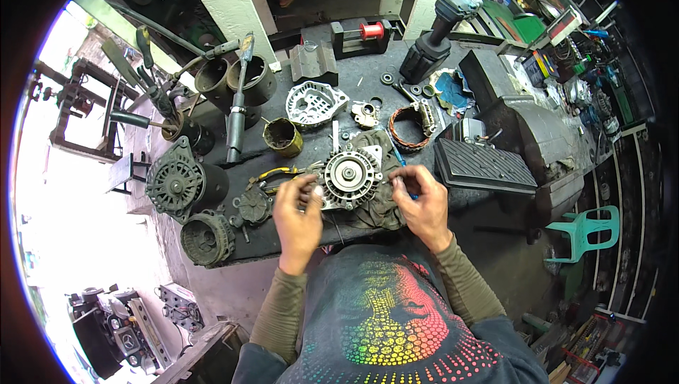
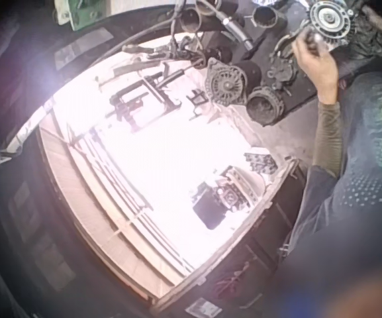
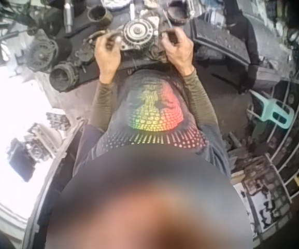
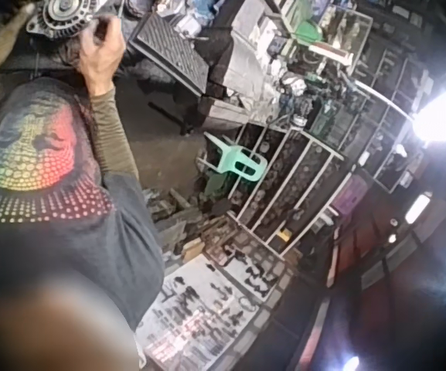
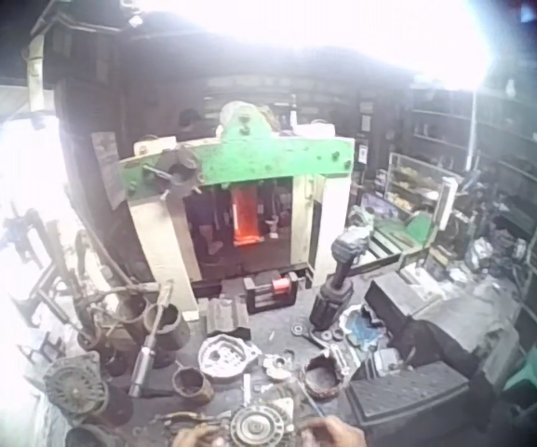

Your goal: The person disassembles and reassembles an alternator on a workbench. They remove the housing, handle internal components, and use a cordless impact wrench to tighten bolts, then reattach the housing and inspect the assembled unit.

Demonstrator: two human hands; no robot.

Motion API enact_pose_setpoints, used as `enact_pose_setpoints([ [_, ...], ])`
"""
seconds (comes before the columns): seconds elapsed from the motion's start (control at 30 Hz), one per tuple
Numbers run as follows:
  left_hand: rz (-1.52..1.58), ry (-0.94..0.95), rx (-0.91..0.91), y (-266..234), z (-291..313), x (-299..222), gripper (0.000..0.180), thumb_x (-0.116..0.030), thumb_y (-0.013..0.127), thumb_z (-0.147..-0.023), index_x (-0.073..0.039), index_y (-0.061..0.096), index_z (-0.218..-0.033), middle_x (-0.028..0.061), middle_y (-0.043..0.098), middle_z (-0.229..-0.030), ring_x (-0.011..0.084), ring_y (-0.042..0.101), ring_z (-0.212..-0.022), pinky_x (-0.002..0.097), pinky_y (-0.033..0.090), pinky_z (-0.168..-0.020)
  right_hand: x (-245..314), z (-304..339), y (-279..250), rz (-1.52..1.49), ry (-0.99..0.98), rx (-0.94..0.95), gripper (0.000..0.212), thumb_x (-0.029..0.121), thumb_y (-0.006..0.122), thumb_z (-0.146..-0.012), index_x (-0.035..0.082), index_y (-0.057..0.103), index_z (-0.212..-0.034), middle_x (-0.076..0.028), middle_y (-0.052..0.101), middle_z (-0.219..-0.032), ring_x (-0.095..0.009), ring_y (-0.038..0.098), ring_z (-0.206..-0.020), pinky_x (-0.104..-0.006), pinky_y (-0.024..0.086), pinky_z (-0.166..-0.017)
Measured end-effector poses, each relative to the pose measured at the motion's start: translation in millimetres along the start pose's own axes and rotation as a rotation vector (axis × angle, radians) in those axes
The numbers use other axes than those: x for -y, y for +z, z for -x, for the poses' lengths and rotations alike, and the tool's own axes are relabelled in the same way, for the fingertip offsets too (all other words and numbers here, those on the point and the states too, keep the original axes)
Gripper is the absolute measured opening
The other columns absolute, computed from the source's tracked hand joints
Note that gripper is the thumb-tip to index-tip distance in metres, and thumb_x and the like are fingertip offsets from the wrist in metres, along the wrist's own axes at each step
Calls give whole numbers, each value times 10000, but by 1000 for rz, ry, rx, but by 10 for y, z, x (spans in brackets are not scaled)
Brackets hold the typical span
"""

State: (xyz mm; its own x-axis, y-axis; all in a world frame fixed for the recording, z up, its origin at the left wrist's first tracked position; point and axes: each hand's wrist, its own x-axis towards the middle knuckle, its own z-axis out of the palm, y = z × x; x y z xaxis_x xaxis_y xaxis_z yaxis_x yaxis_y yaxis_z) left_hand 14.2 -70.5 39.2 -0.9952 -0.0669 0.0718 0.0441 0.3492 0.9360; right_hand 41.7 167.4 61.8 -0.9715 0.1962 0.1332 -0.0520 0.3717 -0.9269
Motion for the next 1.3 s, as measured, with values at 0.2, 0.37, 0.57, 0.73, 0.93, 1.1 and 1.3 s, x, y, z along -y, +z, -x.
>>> enact_pose_setpoints([
  [0.2, -41, -146, 6, 79, -415, 328, 190, -148, 845, -920, 1, 732, -951, -13, 697, -824, 52, 563, -724, 235, 481, -686, -284, -155, 104, -62, 28, 20, 144, 78, 710, -986, -29, 651, -1064, -111, 751, -913, -149, 750, -839, -306, 600, -729],
  [0.37, -8, -104, -15, 123, -398, 374, 154, -119, 832, -910, 8, 754, -949, 27, 709, -823, 97, 607, -712, 266, 497, -676, -323, -236, 127, 0, -25, 16, 159, 88, 724, -973, -33, 648, -1042, -146, 744, -893, -190, 755, -812, -344, 601, -711],
  [0.57, -255, 267, 17, 152, -394, 343, 109, 13, 709, -924, 16, 766, -1017, 143, 743, -1005, 287, 726, -923, 370, 565, -828, -246, -355, 21, 337, -118, 152, 252, 136, 786, -921, -22, 670, -1081, -173, 725, -986, -359, 729, -883, -408, 569, -756],
  [0.73, -51, 251, 32, 120, -376, 361, 184, -15, 721, -950, -4, 766, -1128, 117, 749, -1053, 227, 730, -885, 348, 576, -807, -175, -298, -50, 226, -279, 153, 379, 86, 760, -917, 10, 678, -1279, -190, 690, -1185, -376, 701, -1051, -411, 565, -889],
  [0.93, -63, -80, 59, 112, -406, 387, 144, -74, 808, -920, 30, 755, -1004, 51, 701, -861, 104, 633, -732, 283, 534, -685, -247, -273, -34, 208, -305, 189, 366, 46, 741, -906, 24, 697, -1269, -177, 698, -1174, -366, 707, -1046, -406, 569, -887],
  [1.1, -109, -2, 49, 98, -399, 386, 124, -50, 800, -909, 39, 756, -984, 40, 702, -855, 84, 606, -725, 262, 515, -697, -242, -274, -48, 229, -295, 172, 355, 57, 751, -899, 32, 711, -1251, -170, 697, -1155, -353, 707, -1031, -406, 572, -880],
  [1.3, -226, 317, 68, 81, -419, 405, 149, -35, 737, -939, 37, 757, -1067, 101, 720, -998, 149, 678, -792, 303, 548, -739, -199, -271, -2, 199, -409, 144, 315, 55, 774, -887, 23, 716, -1195, -146, 707, -1069, -346, 714, -968, -402, 574, -843],
])
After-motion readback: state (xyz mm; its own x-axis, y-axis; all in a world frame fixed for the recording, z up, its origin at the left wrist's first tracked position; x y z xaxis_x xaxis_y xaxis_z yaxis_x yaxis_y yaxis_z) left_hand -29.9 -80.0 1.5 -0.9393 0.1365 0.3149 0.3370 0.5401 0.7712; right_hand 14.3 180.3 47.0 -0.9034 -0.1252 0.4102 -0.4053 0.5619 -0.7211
